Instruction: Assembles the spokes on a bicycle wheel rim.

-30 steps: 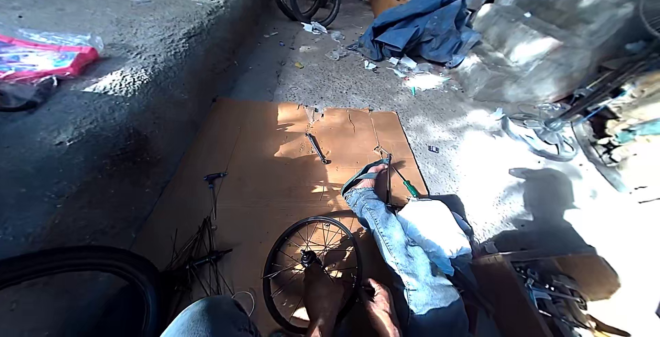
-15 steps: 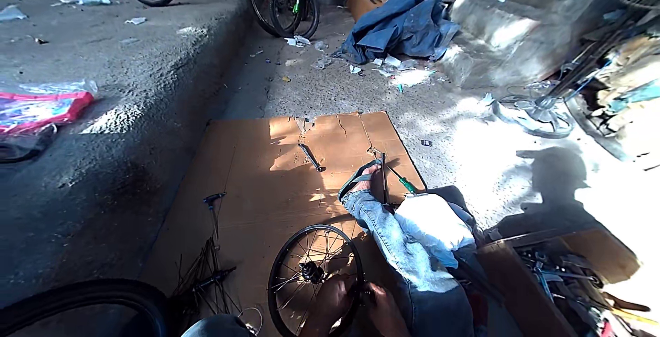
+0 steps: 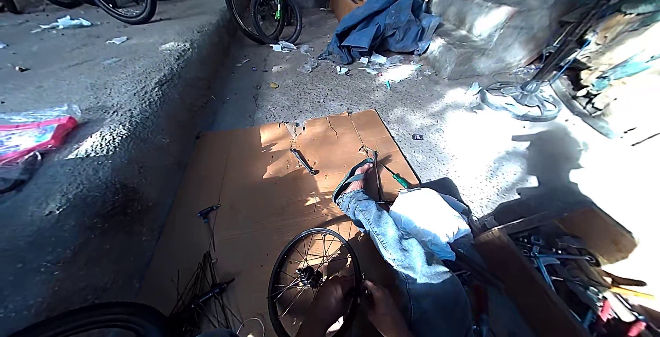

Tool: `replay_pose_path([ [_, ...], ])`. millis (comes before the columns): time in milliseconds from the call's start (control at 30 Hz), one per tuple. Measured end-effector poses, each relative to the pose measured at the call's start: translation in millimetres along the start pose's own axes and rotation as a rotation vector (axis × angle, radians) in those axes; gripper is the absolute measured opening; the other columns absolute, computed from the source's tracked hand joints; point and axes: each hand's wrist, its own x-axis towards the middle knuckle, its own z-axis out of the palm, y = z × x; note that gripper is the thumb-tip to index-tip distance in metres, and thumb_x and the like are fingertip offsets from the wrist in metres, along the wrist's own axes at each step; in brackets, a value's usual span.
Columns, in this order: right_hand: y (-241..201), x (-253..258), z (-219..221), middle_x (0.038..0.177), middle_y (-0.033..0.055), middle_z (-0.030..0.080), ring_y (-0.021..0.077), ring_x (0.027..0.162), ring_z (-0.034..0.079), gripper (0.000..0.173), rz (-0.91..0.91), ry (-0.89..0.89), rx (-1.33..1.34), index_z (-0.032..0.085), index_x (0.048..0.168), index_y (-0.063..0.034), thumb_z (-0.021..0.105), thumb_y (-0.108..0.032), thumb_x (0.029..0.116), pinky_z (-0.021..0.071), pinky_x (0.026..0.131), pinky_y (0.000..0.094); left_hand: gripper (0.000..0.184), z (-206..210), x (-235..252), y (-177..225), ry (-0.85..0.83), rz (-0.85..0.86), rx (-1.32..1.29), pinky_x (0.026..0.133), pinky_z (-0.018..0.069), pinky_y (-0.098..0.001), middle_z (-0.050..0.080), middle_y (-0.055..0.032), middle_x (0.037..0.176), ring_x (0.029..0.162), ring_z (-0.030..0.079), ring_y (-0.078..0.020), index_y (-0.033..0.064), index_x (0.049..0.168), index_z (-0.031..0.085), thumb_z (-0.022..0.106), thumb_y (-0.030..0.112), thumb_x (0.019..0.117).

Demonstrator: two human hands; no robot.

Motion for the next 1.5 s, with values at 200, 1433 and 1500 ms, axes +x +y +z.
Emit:
replay_pose_path([
  [200,3,5,2,0.109,0.0160,0.073,0.0294,0.106,0.069,0.022,0.033,-0.017,-0.009,0.074,0.110,-0.0028,0.065,-0.014,0.0932,0.0526,0.099,0.0484,0.037,4,2,4,-0.111,-0.035,0.022,0.108,0.0470,-0.0508,0.065,-0.0175,0.129,0.124,0.060,-0.0333,0.0034,0.130,0.063,0.057,0.024,0.0990],
  [1433,0,2,-2,0.110,0.0164,0.073,0.0282,0.107,0.069,0.026,-0.017,0.000,0.029,0.073,0.114,-0.0020,0.063,-0.015,0.0944,0.0528,0.100,0.0457,0.038,-1,3,8,-0.115,-0.071,0.014,0.108,0.0465,-0.0522,0.064,-0.0179,0.128,0.124,0.060,-0.0337,0.0034,0.129,0.064,0.056,0.024,0.0982],
  [1500,1,3,-2,0.110,0.0175,0.073,0.0287,0.108,0.069,0.027,-0.019,-0.032,0.023,0.073,0.113,-0.0011,0.059,-0.020,0.0988,0.0518,0.101,0.0451,0.032,1,3,4,-0.038,-0.091,-0.095,0.106,0.0488,-0.0475,0.067,-0.0153,0.120,0.117,0.064,-0.0289,0.0051,0.122,0.067,0.060,0.024,0.0973],
])
